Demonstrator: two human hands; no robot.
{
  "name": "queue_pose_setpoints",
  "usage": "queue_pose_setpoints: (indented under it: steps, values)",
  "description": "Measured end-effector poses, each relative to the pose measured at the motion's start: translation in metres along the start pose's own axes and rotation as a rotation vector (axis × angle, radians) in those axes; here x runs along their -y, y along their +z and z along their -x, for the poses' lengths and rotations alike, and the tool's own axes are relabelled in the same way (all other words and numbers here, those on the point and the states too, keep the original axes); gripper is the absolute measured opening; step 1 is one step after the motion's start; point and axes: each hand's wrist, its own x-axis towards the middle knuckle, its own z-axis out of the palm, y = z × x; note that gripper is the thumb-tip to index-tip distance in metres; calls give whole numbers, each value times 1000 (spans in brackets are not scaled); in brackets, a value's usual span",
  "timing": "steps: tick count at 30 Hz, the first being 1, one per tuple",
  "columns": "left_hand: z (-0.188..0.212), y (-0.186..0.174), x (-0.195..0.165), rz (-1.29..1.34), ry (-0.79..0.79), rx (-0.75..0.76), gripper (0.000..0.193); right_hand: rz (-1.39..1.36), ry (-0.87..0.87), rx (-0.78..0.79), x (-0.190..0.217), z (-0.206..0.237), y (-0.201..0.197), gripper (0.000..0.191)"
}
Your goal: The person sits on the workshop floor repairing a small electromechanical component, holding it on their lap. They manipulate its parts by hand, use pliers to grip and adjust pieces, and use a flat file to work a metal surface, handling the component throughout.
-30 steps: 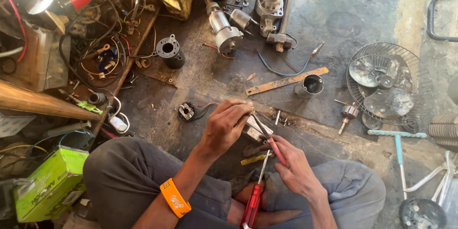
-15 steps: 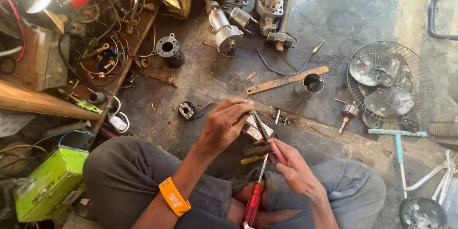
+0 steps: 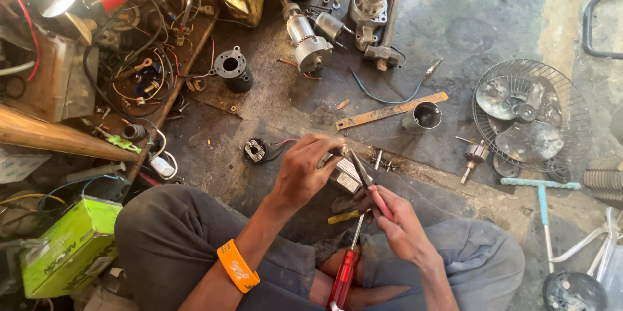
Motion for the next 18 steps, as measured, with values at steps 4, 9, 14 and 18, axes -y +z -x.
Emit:
queue_pose_setpoints:
  steps: [4, 9, 14, 18]
  values:
    - [1, 2, -1, 11, -35, -8, 34, 197, -19, -39, 6, 2, -3, 52]
    - [1, 3, -1, 1, -59, -10, 34, 455, -213, -105, 0, 2, -5, 60]
    - [1, 3, -3, 22, -72, -18, 35, 540, -292, -121, -7, 1, -3, 62]
    - [0, 2, -4, 27, -78, -19, 35, 561, -298, -134, -6, 0, -2, 61]
